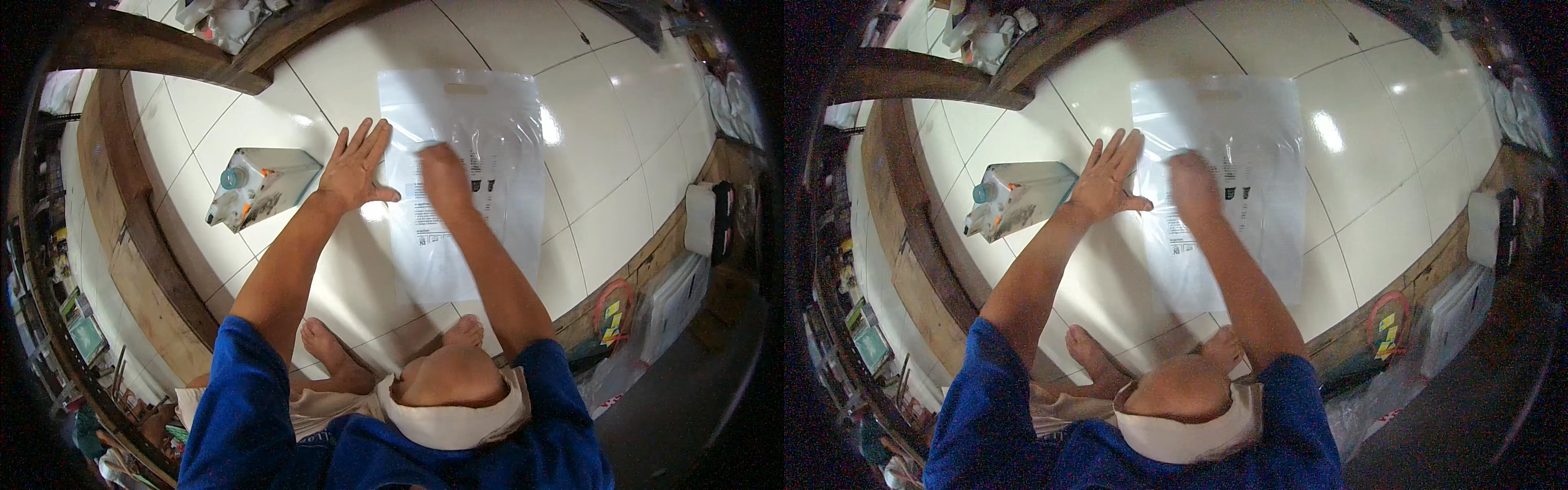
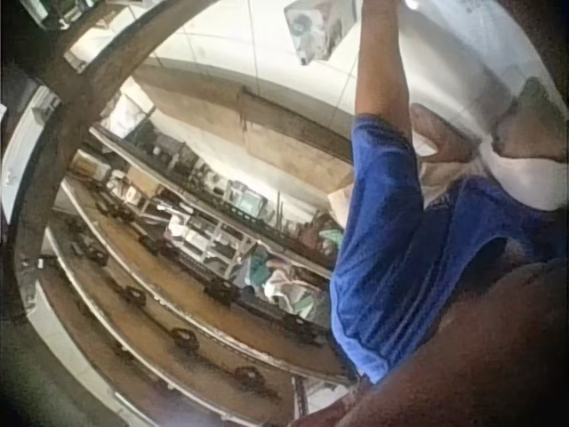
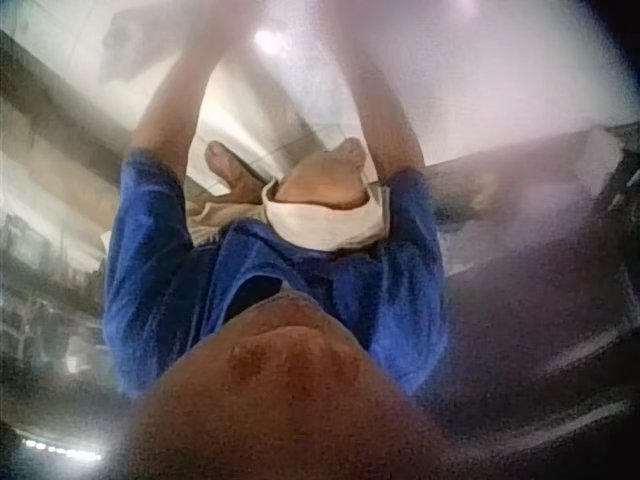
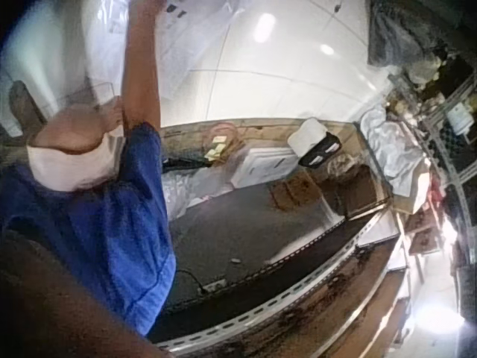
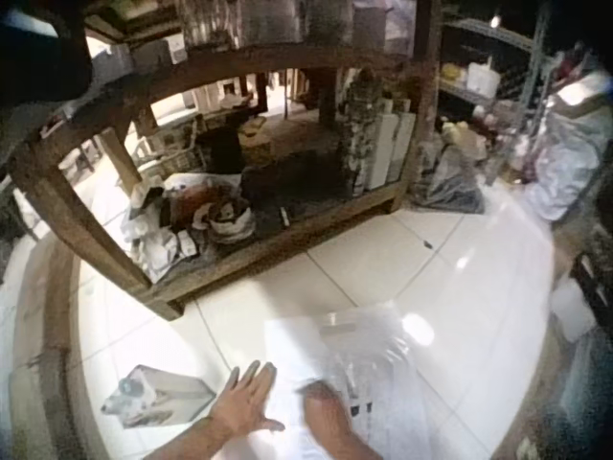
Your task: The person moves printed plastic bags from a table to a shelf, then sits on the floor to wipe a plastic bag with a cloth and a liquid from a bottle. The person rubs the surface of the bag repeatedly to clean it.
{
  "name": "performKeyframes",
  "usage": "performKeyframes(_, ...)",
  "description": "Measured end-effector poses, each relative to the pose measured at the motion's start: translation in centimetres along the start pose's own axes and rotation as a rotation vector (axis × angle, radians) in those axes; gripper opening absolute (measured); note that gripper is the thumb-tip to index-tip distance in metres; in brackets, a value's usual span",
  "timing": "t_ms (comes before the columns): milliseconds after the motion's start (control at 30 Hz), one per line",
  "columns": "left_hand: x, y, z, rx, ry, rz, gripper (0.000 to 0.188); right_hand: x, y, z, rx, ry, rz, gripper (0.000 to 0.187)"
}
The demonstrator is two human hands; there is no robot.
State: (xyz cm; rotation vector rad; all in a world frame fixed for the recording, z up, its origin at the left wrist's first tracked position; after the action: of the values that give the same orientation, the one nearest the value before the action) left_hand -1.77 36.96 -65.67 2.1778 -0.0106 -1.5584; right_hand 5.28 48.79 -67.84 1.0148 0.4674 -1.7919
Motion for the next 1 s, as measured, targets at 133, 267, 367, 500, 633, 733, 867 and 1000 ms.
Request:
performKeyframes(133, 0.1, -0.1, 0.0, -0.001, -0.056, 0.029, 0.118, -9.0, 0.9, -7.8, 0.254, -0.040, -0.173, 0.018)
performKeyframes(267, -0.1, -0.3, -0.5, -0.006, -0.082, 0.033, 0.118, -7.7, 0.6, -5.3, 0.142, -0.046, -0.215, 0.017)
performKeyframes(367, 0.1, -0.2, -0.3, 0.004, -0.059, 0.029, 0.118, 0.4, 1.4, 4.5, -0.002, -0.018, 0.073, 0.012)
performKeyframes(500, 0.0, 0.0, -0.2, 0.000, -0.032, 0.081, 0.121, -4.5, 1.8, -2.1, -0.006, -0.127, -0.203, 0.008)
performKeyframes(633, -0.2, 0.2, -0.1, -0.026, -0.034, 0.091, 0.121, -9.8, 1.4, -7.8, 0.308, -0.080, -0.114, 0.017)
performKeyframes(733, -0.2, -0.6, -0.8, -0.018, -0.067, 0.098, 0.122, -6.1, 0.9, -4.5, 0.036, -0.078, -0.212, 0.013)
performKeyframes(867, 0.3, 0.0, -0.1, -0.013, -0.062, 0.123, 0.123, -0.4, 2.7, 3.8, 0.030, -0.029, 0.045, 0.016)
performKeyframes(1000, -0.1, 0.0, -0.3, -0.017, -0.064, 0.140, 0.124, -7.6, 2.6, -7.2, 0.160, -0.055, -0.164, 0.013)
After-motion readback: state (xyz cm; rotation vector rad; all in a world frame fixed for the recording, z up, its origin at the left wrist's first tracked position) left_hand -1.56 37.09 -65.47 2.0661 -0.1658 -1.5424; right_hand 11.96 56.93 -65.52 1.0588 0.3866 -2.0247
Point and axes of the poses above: each hand's wrist, its own y-axis away from the middle knuckle, its own x-axis out of the palm, z = x × y, the point moved 9 cm from there along -y, towards the middle knuckle, and after that the axes turned 12 degrees about x, right-handed, at the moved point
